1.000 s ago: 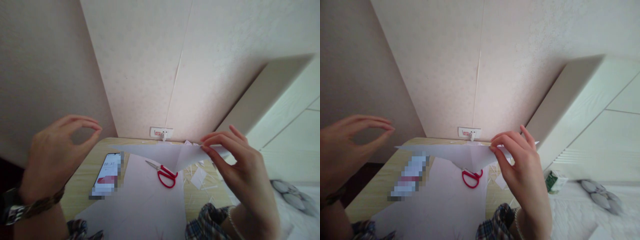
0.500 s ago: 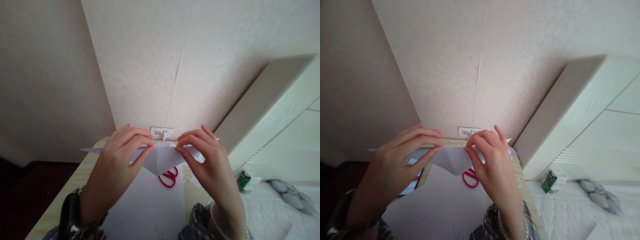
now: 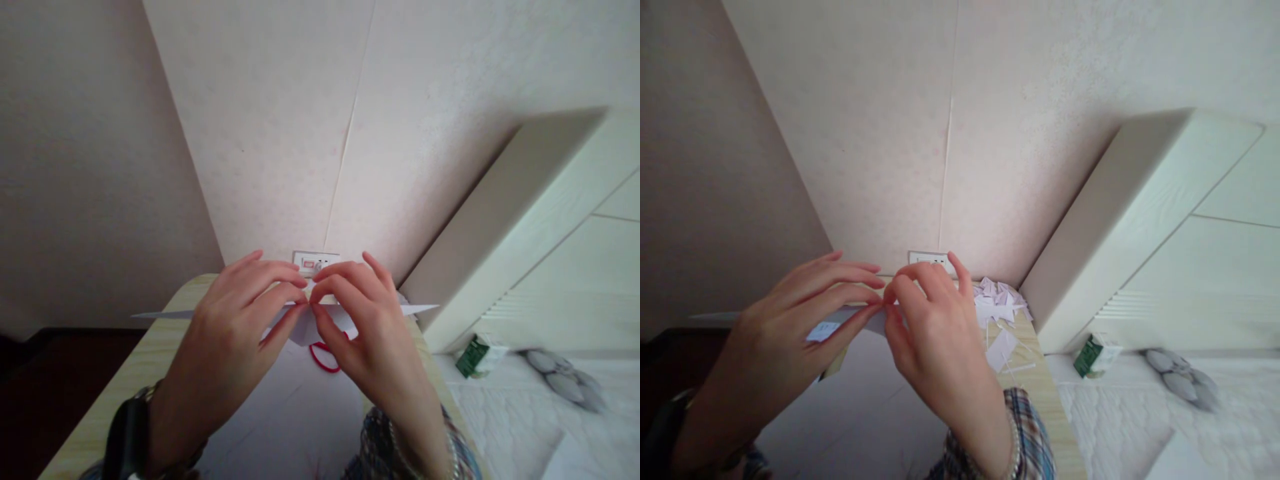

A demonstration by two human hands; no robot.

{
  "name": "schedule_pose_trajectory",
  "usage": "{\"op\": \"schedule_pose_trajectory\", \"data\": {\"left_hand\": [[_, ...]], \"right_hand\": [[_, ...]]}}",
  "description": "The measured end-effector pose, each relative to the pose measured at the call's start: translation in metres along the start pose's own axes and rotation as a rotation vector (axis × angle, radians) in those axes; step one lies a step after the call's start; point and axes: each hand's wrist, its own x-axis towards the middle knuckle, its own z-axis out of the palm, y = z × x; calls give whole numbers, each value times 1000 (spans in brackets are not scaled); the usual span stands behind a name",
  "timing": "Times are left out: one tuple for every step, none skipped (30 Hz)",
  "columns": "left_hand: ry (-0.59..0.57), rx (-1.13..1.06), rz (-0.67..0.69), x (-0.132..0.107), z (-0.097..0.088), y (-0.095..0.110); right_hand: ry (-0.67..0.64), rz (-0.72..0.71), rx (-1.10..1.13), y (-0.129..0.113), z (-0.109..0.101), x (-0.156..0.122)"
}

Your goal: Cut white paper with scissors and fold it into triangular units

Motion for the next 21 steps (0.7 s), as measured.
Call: {"op": "schedule_pose_trajectory", "data": {"left_hand": [[4, 2, 6, -1, -1, -2], [11, 6, 15, -2, -3, -4], [21, 12, 20, -3, -5, -7], [33, 21, 16, -6, -8, -11], [36, 30, -1, -8, -12, -15], [53, 43, -32, -12, -16, -20], [52, 59, -84, -15, -20, -24], [73, 63, -130, -17, -24, -29], [81, 52, -161, -19, -28, -32], [82, 51, -208, -19, -31, -35], [78, 54, -250, -19, -34, -37], [67, 57, -295, -17, -35, -38], [55, 55, -351, -15, -36, -38], [42, 35, -415, -12, -36, -36], [33, -5, -487, -9, -35, -34], [36, -66, -565, -6, -34, -31], [44, -144, -636, -3, -32, -28], [67, -220, -694, -1, -31, -26], [96, -287, -739, 1, -29, -23], [126, -345, -777, 2, -27, -21], [159, -395, -813, 2, -25, -21]], "right_hand": [[-8, -6, -7, 0, -1, 0], [-16, -11, -14, 1, -2, 1], [-21, -16, -21, 5, -5, 0], [-22, -15, -29, 11, -9, 0], [-12, -8, -39, 19, -14, -1], [16, 5, -53, 30, -19, -3], [35, 32, -73, 42, -26, -5], [63, 53, -92, 56, -33, -8], [98, 82, -111, 69, -39, -11], [150, 129, -136, 80, -45, -15], [209, 179, -170, 89, -51, -18], [265, 223, -169, 95, -55, -21], [309, 265, -137, 98, -57, -23], [340, 300, -80, 98, -58, -24], [342, 321, 5, 95, -57, -24], [318, 330, 109, 91, -55, -23], [270, 326, 221, 86, -51, -21], [201, 312, 326, 80, -45, -19], [125, 297, 409, 75, -40, -16], [54, 283, 465, 71, -34, -13], [-10, 277, 503, 67, -28, -10]]}}
